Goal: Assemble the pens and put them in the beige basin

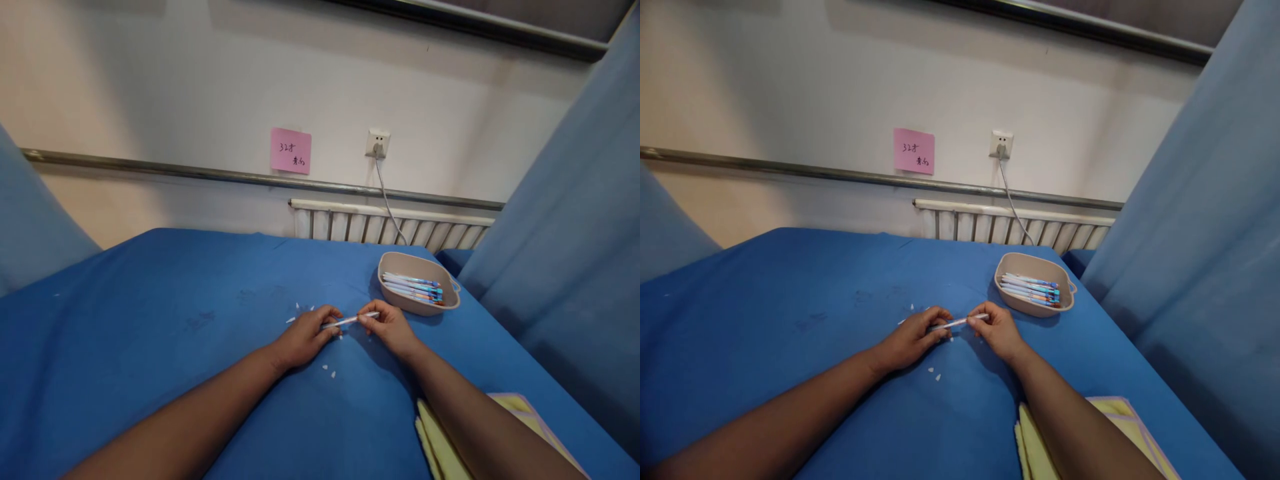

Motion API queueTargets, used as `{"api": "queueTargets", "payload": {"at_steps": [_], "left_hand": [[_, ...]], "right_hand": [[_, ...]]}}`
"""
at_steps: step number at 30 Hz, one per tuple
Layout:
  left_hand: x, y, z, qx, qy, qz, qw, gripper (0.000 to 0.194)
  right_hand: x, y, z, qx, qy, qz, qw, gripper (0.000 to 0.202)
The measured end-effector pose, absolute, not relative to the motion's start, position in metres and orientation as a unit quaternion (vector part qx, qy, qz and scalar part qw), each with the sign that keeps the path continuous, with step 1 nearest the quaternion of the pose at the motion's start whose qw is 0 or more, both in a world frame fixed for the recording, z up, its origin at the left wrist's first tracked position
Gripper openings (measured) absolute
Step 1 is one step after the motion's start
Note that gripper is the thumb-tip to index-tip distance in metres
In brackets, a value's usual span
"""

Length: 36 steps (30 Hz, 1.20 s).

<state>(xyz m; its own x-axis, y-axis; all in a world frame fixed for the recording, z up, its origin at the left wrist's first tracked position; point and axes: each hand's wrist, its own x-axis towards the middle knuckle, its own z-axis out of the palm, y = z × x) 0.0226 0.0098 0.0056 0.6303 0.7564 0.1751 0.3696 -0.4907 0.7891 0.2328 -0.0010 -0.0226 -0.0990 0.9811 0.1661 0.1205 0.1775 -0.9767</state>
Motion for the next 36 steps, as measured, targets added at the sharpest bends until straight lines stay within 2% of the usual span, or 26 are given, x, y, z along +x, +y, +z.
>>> {"api": "queueTargets", "payload": {"at_steps": [16, 30, 36], "left_hand": [[0.0246, 0.0087, 0.0039, 0.799, 0.346, 0.253, 0.422, 0.021], [0.0242, 0.0129, 0.0017, 0.819, 0.360, 0.280, 0.348, 0.018], [0.0242, 0.0139, 0.0019, 0.820, 0.352, 0.275, 0.357, 0.021]], "right_hand": [[0.2281, -0.0060, -0.0215, -0.456, -0.614, 0.427, 0.483, 0.017], [0.2348, -0.0027, -0.0208, -0.465, -0.591, 0.415, 0.512, 0.019], [0.2332, -0.0030, -0.0230, -0.460, -0.595, 0.423, 0.505, 0.018]]}}
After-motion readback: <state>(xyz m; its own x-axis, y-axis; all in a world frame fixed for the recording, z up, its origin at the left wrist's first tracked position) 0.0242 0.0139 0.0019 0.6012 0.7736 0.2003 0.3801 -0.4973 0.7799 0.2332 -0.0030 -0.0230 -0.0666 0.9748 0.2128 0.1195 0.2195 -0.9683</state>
